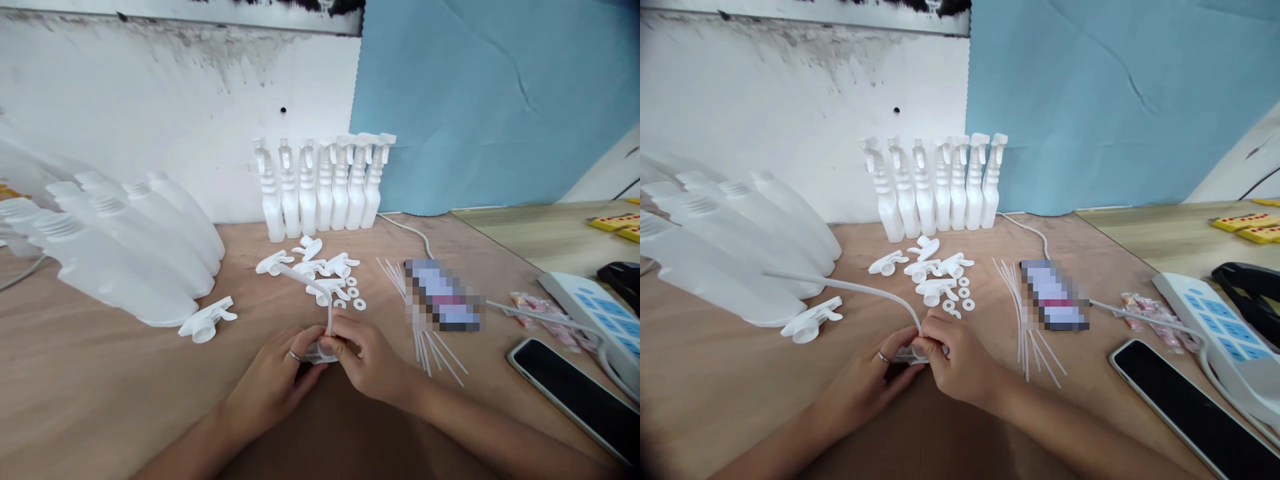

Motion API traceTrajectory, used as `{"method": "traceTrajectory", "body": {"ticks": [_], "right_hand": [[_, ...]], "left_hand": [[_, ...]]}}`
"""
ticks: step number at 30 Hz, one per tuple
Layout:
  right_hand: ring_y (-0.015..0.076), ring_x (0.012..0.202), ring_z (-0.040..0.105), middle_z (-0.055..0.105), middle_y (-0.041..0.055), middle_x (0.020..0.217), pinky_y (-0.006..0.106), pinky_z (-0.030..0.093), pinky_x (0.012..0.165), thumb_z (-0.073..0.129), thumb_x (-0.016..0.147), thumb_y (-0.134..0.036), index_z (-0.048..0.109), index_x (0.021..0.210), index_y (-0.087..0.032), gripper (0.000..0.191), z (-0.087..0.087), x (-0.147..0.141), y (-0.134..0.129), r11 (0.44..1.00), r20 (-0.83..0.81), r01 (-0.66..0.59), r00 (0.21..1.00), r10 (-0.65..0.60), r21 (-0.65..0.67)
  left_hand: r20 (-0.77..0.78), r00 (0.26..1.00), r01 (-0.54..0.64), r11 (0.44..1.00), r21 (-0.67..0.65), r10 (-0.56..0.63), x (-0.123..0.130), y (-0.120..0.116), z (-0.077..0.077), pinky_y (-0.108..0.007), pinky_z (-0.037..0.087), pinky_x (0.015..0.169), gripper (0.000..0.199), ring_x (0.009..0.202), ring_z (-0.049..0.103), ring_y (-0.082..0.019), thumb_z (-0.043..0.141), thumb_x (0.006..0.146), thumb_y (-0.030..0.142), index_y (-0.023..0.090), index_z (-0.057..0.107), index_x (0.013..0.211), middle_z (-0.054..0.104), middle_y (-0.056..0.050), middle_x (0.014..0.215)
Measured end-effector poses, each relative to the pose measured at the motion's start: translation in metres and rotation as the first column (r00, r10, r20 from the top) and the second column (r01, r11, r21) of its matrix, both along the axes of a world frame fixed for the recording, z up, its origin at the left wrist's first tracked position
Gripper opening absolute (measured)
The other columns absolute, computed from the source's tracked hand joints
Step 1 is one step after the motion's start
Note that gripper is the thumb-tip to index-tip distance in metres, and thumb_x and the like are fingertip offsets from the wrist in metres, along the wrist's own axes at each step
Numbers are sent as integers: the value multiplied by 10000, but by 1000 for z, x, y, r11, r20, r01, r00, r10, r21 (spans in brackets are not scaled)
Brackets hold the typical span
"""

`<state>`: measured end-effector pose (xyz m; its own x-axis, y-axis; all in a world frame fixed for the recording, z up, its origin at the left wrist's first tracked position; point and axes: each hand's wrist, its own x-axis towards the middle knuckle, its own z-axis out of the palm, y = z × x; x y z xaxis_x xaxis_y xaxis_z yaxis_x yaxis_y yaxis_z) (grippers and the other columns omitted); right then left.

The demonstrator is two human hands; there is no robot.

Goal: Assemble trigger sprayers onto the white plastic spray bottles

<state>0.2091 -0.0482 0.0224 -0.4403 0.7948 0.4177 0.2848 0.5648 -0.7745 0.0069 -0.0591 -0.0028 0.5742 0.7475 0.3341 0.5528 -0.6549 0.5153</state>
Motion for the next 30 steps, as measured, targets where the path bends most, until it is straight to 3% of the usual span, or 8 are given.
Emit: {"method": "traceTrajectory", "body": {"ticks": [7, 9, 12, 15, 21, 23, 27, 30], "right_hand": [[152, 811, 547, 558, 27, 906, 286, 467, 758, 527, 966, -174, 559, 1011, -209, 65, -15, 7, -3, 997, -45, 26, 999, -23, 66], [193, 948, 563, 559, 88, 1073, 346, 491, 856, 523, 904, -103, 482, 1248, -200, 360, -17, 12, -4, 975, -51, 11, 999, 0, 221], [290, 1214, 505, 448, 177, 1357, 489, 454, 980, 521, 800, -52, 404, 1403, -220, 637, -16, 17, -5, 861, 160, -140, 985, 70, 488], [314, 1255, 494, 442, 168, 1414, 541, 419, 1006, 555, 833, -80, 517, 1344, -259, 543, -16, 17, -5, 763, 382, -209, 923, -53, 612], [270, 1094, 614, 600, 170, 1209, 501, 468, 944, 548, 923, -124, 612, 1180, -190, 273, -14, 28, -2, 641, 281, -113, 945, -166, 759], [287, 1099, 631, 604, 178, 1233, 511, 481, 924, 594, 897, -127, 578, 1231, -201, 342, -12, 45, -1, 678, 206, -26, 960, -188, 735], [328, 1139, 626, 628, 149, 1263, 525, 504, 908, 641, 856, -146, 501, 1370, -278, 549, -9, 81, 1, 786, -11, 222, 964, -264, 578], [305, 1000, 674, 682, 121, 1122, 483, 522, 859, 626, 878, -168, 571, 1300, -255, 435, -5, 94, 2, 788, -208, 446, 895, -394, 424]], "left_hand": [[37, 999, -24, 1000, 4, 24, -2, -3, 4, -294, 566, 864, 435, 986, 694, -162, 577, 962, 297, 321, 389, 1354, 698, -1, 1151], [75, 996, -47, 999, 1, 47, -6, -4, 6, -260, 573, 808, 401, 905, 706, -145, 602, 950, 319, 324, 433, 1314, 716, 21, 1052], [172, 979, -108, 994, 10, 105, -11, -7, 5, -189, 560, 678, 363, 805, 700, -113, 612, 945, 319, 320, 471, 1279, 717, 32, 990], [226, 972, -90, 993, 74, 71, -13, -9, 2, -182, 562, 679, 366, 806, 694, -109, 605, 951, 311, 293, 471, 1291, 711, 2, 1025], [90, 995, 3, 951, 309, -32, -21, -8, 15, -364, 549, 947, 513, 1148, 610, -237, 616, 943, 350, 193, 436, 1396, 647, -124, 1201], [60, 989, -148, 841, 520, 137, -38, -3, 23, -440, 516, 997, 554, 1157, 593, -266, 677, 887, 229, 215, 451, 1394, 627, -120, 1209], [115, 830, -389, 419, 820, 545, -91, 10, 41, -570, 471, 1022, 813, 1204, 556, -361, 857, 707, 252, 230, 447, 1408, 533, -164, 1349], [214, 707, -530, 306, 791, 674, -126, 20, 51, -671, 365, 1101, 1093, 1384, 367, -453, 900, 635, 403, 160, 289, 1508, 341, -234, 1525]]}}
